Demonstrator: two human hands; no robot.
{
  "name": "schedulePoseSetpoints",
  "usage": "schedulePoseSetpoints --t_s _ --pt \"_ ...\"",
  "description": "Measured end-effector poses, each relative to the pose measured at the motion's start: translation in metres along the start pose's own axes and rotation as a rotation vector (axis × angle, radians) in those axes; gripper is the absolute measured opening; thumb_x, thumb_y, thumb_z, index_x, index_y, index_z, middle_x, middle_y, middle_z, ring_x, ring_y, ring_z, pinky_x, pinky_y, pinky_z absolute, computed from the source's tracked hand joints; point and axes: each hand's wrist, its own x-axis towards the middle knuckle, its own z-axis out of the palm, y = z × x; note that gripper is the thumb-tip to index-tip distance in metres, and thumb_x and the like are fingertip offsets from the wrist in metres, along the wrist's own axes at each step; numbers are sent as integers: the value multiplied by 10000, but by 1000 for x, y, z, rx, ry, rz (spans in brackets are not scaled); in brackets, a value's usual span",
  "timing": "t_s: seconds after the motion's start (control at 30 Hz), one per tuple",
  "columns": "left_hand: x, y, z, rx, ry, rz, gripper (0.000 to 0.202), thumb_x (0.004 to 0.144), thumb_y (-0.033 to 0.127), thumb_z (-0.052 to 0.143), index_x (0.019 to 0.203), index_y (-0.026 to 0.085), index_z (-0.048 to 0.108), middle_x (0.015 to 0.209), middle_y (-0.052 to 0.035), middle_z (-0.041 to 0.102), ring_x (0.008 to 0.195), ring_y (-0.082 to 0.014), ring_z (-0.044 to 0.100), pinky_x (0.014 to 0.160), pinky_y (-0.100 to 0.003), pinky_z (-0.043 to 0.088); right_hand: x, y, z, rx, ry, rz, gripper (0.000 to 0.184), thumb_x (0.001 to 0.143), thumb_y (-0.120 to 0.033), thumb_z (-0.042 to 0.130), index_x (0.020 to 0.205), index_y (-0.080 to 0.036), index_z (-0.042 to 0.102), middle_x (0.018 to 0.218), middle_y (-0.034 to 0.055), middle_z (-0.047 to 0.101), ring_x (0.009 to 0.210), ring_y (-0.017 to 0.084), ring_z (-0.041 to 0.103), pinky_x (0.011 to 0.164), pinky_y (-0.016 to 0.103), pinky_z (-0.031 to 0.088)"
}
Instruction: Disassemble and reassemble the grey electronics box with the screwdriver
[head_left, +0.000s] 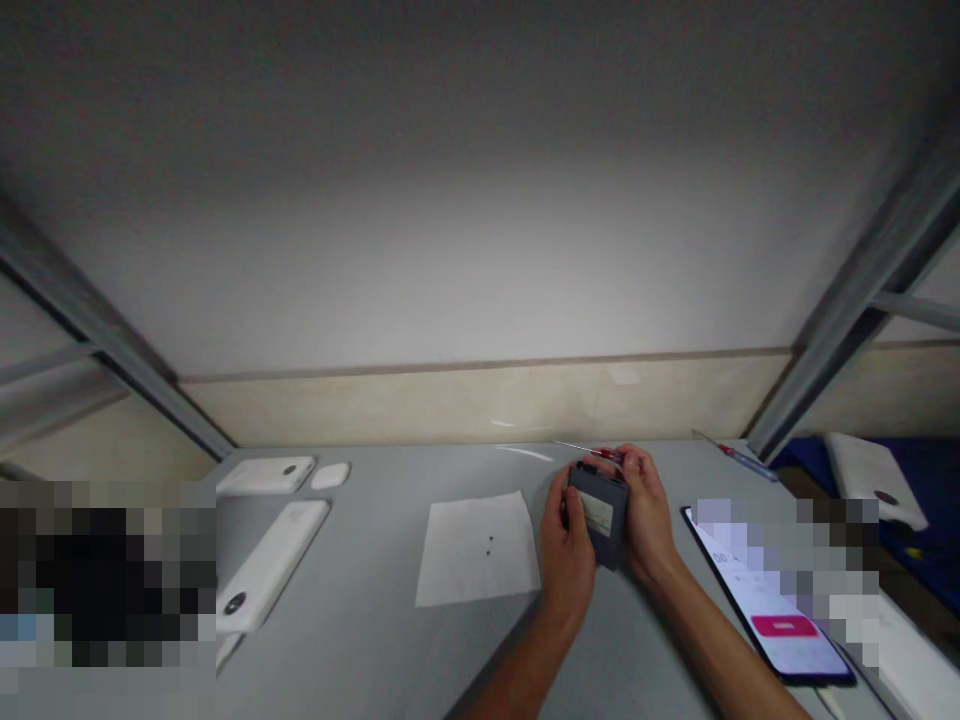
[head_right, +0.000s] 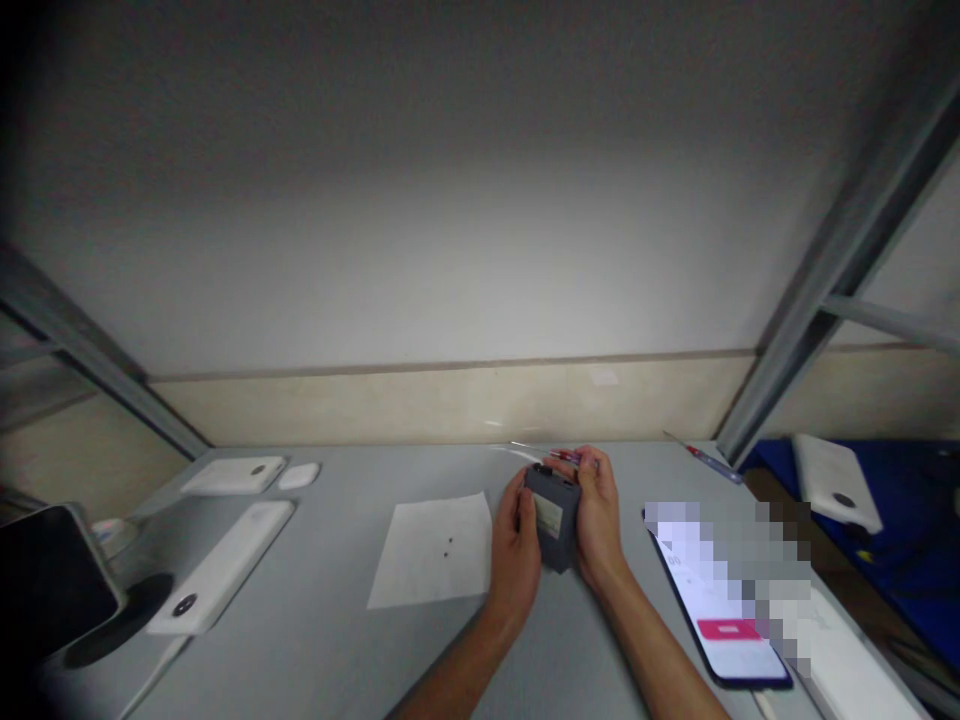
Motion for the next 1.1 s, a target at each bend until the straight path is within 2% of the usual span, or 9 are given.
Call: schedulePoseSetpoints --t_s 0.1,0.17,0.23,0.33,0.47,0.7,0.87,0.97,1.1 --pt "-14 -11 7 153 -120 51 527 1037 371 482 1528 185 441 1537 -147 540 1418 -237 531 1164 -408 467 2 0 -3 6 30 0 450 827 -636 717 1026 -267 554 1000 39 782 896 246 769 718 360 608" --pt "-21 -15 8 249 -212 118 792 953 366 646 1615 164 261 1605 -192 433 1478 -277 453 1186 -447 443 7 0 -8 -28 60 -30 447 822 -642 717 1006 -266 560 993 37 783 903 250 773 713 362 613" --pt "-26 -17 7 303 -279 185 984 882 327 743 1646 162 144 1620 -224 389 1485 -311 437 1177 -491 449 13 2 -13 -68 76 -57 437 830 -650 701 991 -269 561 973 33 781 890 253 776 697 365 615" --pt "-26 -16 4 347 -323 242 943 913 297 704 1653 194 128 1658 -221 312 1519 -329 378 1193 -545 420 16 4 -15 -95 81 -58 431 837 -648 692 998 -271 561 948 40 784 872 260 777 684 373 615" --pt "-25 -14 1 374 -362 261 832 977 248 588 1657 203 112 1718 -184 146 1588 -318 191 1253 -562 324 12 1 -12 -74 67 -50 417 855 -633 690 1027 -273 566 945 34 778 849 249 766 697 375 611" --pt "-22 -4 -10 341 -532 307 1094 898 115 637 1638 284 -151 1730 -125 -89 1594 -322 -10 1274 -595 231 6 -7 -5 -215 -12 -164 384 892 -630 660 980 -258 619 922 38 754 791 227 718 798 394 579" --pt "-17 2 -13 231 -656 336 1249 756 41 722 1640 246 -136 1734 -151 -62 1601 -338 -15 1292 -583 196 10 -3 -10 -321 -18 -197 413 890 -646 643 948 -237 650 910 40 745 796 222 681 798 365 541" --pt "-16 -1 -10 166 -640 354 1195 745 70 734 1645 227 -36 1733 -172 1 1606 -358 30 1298 -608 163 16 4 -14 -424 11 -211 474 860 -687 633 914 -217 659 853 47 738 789 238 669 786 372 522" --pt "-15 -5 -5 65 -605 342 1092 728 90 750 1613 227 125 1689 -172 200 1573 -357 217 1294 -594 216 21 4 -19 -488 45 -259 473 900 -674 562 939 -209 637 848 59 732 786 242 670 764 370 517"
